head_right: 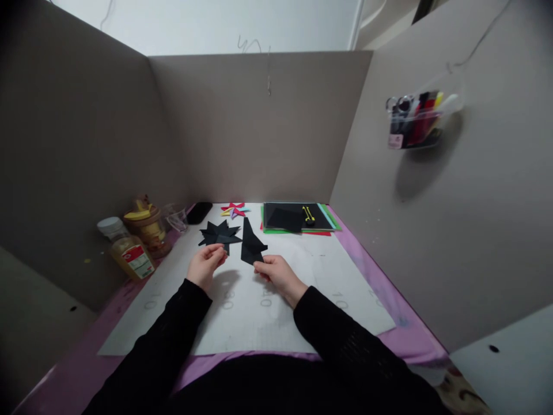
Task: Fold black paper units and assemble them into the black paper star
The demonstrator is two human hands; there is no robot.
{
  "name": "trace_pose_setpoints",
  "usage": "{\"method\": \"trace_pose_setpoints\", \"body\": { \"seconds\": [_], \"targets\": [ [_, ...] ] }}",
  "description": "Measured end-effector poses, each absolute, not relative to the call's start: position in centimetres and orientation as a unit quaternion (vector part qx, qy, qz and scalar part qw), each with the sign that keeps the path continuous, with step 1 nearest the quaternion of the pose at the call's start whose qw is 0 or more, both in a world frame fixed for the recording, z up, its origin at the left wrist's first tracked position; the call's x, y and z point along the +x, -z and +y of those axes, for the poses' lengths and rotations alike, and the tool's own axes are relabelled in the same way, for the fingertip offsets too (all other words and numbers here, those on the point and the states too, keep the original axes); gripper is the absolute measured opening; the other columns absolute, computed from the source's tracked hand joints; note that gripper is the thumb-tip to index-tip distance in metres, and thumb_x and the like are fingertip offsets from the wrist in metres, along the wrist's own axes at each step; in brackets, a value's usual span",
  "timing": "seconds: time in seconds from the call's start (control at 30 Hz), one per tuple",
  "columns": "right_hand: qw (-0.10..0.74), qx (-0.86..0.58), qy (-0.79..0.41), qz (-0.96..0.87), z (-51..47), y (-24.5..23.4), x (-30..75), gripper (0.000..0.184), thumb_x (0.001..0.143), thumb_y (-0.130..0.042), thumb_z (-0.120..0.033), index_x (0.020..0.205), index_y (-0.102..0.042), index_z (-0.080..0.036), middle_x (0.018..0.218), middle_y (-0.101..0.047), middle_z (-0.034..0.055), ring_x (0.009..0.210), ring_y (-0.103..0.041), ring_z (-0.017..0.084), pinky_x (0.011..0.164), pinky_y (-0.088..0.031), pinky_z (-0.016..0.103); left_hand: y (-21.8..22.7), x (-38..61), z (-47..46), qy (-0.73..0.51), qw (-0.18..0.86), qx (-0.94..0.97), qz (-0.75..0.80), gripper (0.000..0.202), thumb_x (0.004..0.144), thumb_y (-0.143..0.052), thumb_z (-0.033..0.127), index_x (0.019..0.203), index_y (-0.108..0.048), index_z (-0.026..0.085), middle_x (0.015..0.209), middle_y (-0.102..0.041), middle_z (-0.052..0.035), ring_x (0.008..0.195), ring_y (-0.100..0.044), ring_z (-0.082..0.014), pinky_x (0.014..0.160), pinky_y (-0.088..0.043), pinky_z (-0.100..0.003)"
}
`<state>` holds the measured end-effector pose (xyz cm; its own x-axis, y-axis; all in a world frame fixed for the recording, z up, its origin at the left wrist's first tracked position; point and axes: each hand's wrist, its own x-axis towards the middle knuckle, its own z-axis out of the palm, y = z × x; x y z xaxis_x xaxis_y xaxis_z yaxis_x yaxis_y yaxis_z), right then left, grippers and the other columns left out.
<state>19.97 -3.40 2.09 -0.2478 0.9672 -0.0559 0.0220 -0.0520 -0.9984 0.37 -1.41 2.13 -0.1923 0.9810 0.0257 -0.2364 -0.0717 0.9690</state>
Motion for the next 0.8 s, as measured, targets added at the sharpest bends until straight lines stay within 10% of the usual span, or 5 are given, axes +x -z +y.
{"method": "trace_pose_setpoints", "body": {
  "seconds": [0.47,0.8],
  "targets": [
    [0.463,-0.379,-0.549,-0.583,-3.2,-2.1,19.5,0.009,0.066,-0.054,-0.016,0.074,-0.059,-0.014,0.057,-0.052,-0.003,0.049,-0.043,0.009,0.048,-0.032,0.022,-1.7,2.2,-2.5,-0.556,0.466,0.53,0.439,0.026,0.067,-0.067,0.028,0.087,-0.06,0.014,0.07,-0.064,-0.0018,0.062,-0.056,-0.0112,0.055,-0.043,-0.022],
    [0.531,-0.361,-0.539,-0.546,-2.9,-1.1,19.2,0.028,0.063,-0.071,-0.035,0.075,-0.055,-0.016,0.062,-0.052,-0.0023,0.05,-0.041,0.009,0.047,-0.032,0.023,-2.0,3.9,-3.8,-0.532,0.533,0.552,0.358,0.053,0.064,-0.07,0.02,0.113,-0.052,0.014,0.079,-0.063,-0.002,0.073,-0.059,-0.0133,0.067,-0.046,-0.025]
  ]
}}
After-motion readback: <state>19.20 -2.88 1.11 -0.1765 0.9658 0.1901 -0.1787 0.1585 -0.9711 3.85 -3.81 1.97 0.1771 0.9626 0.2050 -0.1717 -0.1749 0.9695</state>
